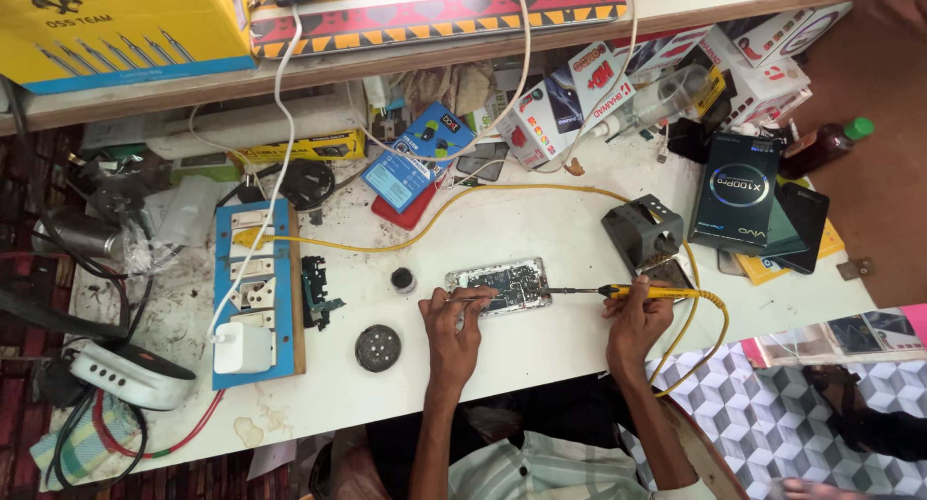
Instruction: The person uses a soldering iron and a metal tool to work on a circuit board placed on a white table. They repeatedly apply heat and manipulate components on the board while seated at a cluttered electronics repair workstation.
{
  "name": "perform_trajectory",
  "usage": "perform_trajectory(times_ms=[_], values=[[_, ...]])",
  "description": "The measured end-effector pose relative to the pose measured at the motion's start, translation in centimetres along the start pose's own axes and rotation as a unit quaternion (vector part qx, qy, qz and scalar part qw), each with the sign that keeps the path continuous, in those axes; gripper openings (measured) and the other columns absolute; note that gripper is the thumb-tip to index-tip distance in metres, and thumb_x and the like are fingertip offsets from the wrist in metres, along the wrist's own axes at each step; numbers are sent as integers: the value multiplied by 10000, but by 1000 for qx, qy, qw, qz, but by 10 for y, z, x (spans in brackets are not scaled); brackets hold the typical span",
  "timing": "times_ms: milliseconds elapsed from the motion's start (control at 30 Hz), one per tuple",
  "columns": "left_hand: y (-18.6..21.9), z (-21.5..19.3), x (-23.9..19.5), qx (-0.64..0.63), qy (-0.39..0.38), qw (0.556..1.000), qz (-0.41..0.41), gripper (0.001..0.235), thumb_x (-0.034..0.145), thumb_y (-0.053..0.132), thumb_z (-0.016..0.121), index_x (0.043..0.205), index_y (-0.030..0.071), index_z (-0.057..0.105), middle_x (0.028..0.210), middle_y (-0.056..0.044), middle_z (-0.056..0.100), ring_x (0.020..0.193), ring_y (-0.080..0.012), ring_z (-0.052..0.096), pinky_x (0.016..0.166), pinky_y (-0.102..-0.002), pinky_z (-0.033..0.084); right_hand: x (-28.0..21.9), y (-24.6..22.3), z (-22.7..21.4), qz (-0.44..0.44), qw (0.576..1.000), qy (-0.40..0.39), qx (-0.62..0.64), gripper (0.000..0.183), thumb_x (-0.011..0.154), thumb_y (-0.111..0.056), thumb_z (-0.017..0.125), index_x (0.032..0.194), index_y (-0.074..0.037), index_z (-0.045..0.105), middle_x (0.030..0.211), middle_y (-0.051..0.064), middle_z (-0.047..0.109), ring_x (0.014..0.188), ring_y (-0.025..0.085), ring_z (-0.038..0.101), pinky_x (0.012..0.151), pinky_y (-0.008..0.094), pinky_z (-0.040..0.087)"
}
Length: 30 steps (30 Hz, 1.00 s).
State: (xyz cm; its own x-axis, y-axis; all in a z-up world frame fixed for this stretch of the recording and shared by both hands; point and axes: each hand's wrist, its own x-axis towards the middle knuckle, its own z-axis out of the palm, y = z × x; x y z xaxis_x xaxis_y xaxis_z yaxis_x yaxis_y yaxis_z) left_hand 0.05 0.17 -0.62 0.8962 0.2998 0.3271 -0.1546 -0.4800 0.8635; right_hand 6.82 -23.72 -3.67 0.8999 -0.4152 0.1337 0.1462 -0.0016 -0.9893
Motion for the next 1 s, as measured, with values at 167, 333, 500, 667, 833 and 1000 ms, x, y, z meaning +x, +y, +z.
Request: perform_trajectory(times_ms=[167, 333, 500, 667, 833, 1000], values=[[1, -1, -4, 3, 0, 1000, 12, 187, 1004, 130, 590, 937, 105, 763, 1067, 69, 801, 855, -138, 530, 879, -332, 320, -3, 4, -4, -4, 1000, 13, -1, 227, 1114, -216, 525, 1013, -15, 491, 688, 91, 582, 536, 132, 569, 485, 262, 465], [5, -2, 0, -7, 12, 1000, 8, 174, 999, 139, 615, 893, 97, 747, 1056, 64, 812, 825, -143, 532, 874, -329, 327, 2, 11, -3, 7, 999, 47, 9, 217, 1113, -196, 531, 999, -13, 499, 678, 92, 579, 516, 136, 551, 469, 266, 444], [5, -1, -1, 14, 1, 1000, 4, 178, 1005, 143, 609, 930, 112, 768, 1025, 78, 808, 810, -152, 518, 875, -330, 324, 0, 14, -5, -5, 997, 58, 45, 207, 1132, -171, 528, 1005, -12, 486, 701, 94, 575, 529, 134, 544, 472, 264, 427], [2, 1, 0, 10, 3, 1000, -3, 195, 1010, 157, 600, 909, 118, 762, 1047, 80, 805, 850, -149, 538, 900, -336, 324, 3, 10, -1, 2, 999, 25, 39, 179, 1109, -172, 522, 1022, -20, 484, 687, 99, 581, 521, 134, 551, 475, 262, 438], [3, -2, -1, 13, 3, 1000, 8, 191, 1024, 172, 584, 938, 125, 748, 1059, 84, 801, 868, -136, 562, 883, -335, 324, -1, 4, -1, 7, 999, 20, 30, 199, 1116, -181, 518, 1011, -17, 475, 688, 100, 582, 524, 131, 545, 484, 263, 444], [5, -3, 0, 21, 2, 1000, 21, 199, 1030, 166, 573, 951, 126, 751, 1058, 77, 799, 871, -137, 566, 876, -336, 319, -1, 7, -3, 1, 999, 41, 24, 207, 1128, -186, 512, 1007, -23, 473, 684, 99, 577, 520, 126, 530, 488, 259, 435]])
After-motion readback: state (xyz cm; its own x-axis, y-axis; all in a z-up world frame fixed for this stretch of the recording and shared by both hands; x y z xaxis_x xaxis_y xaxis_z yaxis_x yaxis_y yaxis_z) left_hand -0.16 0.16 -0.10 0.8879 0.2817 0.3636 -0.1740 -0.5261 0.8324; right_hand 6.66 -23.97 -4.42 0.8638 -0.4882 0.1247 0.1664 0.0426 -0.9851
